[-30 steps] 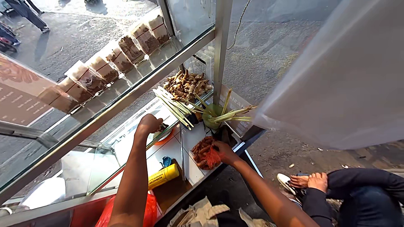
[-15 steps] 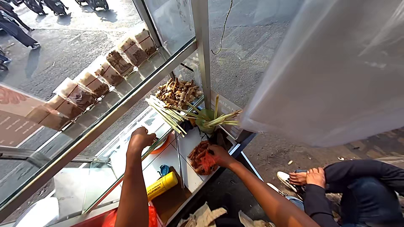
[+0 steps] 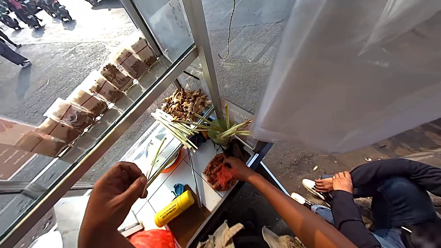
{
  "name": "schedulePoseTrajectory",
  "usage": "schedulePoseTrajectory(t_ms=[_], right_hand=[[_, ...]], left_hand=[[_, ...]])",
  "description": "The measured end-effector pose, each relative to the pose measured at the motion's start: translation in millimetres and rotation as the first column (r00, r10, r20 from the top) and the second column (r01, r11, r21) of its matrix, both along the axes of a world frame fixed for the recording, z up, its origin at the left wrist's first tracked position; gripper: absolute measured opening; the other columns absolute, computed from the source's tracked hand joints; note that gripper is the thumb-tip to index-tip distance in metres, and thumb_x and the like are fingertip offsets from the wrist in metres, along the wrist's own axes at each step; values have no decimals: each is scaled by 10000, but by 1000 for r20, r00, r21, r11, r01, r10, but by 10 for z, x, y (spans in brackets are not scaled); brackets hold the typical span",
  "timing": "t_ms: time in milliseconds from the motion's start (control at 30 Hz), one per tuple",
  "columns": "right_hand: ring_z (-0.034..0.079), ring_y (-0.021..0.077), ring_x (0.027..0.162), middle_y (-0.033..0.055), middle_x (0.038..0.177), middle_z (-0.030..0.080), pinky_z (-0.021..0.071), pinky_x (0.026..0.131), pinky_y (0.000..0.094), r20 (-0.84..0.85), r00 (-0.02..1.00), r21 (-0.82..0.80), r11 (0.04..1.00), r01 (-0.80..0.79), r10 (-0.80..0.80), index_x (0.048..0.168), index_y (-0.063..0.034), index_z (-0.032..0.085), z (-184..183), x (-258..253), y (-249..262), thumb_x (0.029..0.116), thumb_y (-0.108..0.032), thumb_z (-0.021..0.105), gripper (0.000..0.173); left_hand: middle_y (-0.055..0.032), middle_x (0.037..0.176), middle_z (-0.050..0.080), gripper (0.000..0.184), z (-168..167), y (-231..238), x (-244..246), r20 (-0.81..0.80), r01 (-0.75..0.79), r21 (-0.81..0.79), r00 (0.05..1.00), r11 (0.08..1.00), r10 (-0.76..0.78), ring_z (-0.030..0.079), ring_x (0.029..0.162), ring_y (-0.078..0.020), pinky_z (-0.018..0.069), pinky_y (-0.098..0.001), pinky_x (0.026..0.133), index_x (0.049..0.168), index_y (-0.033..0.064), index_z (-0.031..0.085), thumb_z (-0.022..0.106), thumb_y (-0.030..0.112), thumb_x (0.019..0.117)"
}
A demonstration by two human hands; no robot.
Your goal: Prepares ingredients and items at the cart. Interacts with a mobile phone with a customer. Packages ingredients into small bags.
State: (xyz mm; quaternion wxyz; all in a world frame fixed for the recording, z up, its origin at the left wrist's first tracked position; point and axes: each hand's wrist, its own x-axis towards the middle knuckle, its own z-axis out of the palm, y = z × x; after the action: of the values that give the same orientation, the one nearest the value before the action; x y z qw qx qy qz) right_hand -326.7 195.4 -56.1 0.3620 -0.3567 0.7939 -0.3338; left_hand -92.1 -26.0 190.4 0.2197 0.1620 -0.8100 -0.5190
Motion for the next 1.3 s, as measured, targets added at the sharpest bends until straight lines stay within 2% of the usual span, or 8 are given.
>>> schedulePoseTrajectory(t_ms=[167, 500, 767, 967, 1100, 1167, 1233, 1300], right_hand=[[603, 341, 1186, 250, 1228, 632, 457, 1058, 459, -7, 1000, 8, 1000, -9, 9, 1172, 74, 655, 16, 13, -28, 1005, -109, 581, 258], [602, 348, 1193, 256, 1245, 627, 458, 1061, 467, -3, 1000, -2, 1000, -3, 3, 1186, 78, 650, 46, 44, -6, 997, -103, 590, 268], [601, 334, 1198, 249, 1244, 632, 453, 1067, 455, 8, 1000, -10, 1000, 13, -13, 1180, 75, 656, 23, 69, 21, 1003, -107, 579, 266], [599, 334, 1212, 248, 1263, 630, 451, 1076, 461, 22, 1000, 14, 1000, 20, -21, 1192, 68, 655, 30, 57, 20, 1009, -114, 577, 270], [623, 336, 1172, 231, 1216, 652, 477, 1047, 487, 7, 1000, -35, 999, 21, -21, 1165, 49, 672, -153, 17, 64, 1000, -126, 575, 260], [635, 334, 1136, 224, 1183, 661, 490, 1023, 496, 13, 999, -70, 997, 30, -29, 1149, 47, 679, -207, 12, 71, 1000, -145, 588, 260], [637, 325, 1128, 220, 1186, 661, 495, 1015, 493, 24, 999, -95, 995, 33, -30, 1151, 43, 680, -212, 17, 66, 1005, -148, 575, 263], [644, 306, 1110, 204, 1176, 665, 507, 1005, 477, 31, 999, -118, 992, 37, -34, 1146, 32, 684, -146, 36, 56, 1023, -156, 577, 249]], left_hand=[[156, 808, 674, 162, 200, 217, 109, -99, 128, -56, 986, 990, -133, 622, 583, 19, 553, -154, 513, 986, 267, 629, 722, 189, 878], [91, 782, 675, 109, -95, 333, -536, -134, 460, 235, 888, 856, -440, 632, 611, -2, 562, -166, 573, 949, 181, 647, 687, 86, 914], [-23, 693, 630, 134, -441, 529, -1311, 80, 313, 327, 931, 892, -356, 631, 576, -100, 583, -250, 594, 936, 56, 573, 608, -74, 929], [-92, 1106, 742, 197, -618, 585, -1485, 133, 219, 301, 954, 928, -268, 748, 774, -170, 640, -317, 752, 1251, 62, 531, 521, 157, 1079], [-42, 895, 719, 142, -685, 738, -1093, 162, 349, 190, 911, 918, -380, 666, 660, -111, 579, -258, 610, 1115, 68, 597, 575, 184, 1038], [-35, 1006, 682, 318, -909, 828, -933, 363, 378, 86, 850, 922, -383, 671, 792, -106, 583, -276, 682, 1153, 77, 622, 693, 319, 960], [-135, 1364, 551, 735, -1259, 913, -863, 575, 361, -53, 774, 931, -267, 633, 1114, -223, 570, -386, 891, 1351, 78, 556, 840, 477, 803], [-198, 1521, 440, 894, -1628, 938, -840, 648, 332, -143, 743, 932, -166, 552, 1295, -307, 498, -450, 1056, 1447, 60, 498, 885, 471, 754]])
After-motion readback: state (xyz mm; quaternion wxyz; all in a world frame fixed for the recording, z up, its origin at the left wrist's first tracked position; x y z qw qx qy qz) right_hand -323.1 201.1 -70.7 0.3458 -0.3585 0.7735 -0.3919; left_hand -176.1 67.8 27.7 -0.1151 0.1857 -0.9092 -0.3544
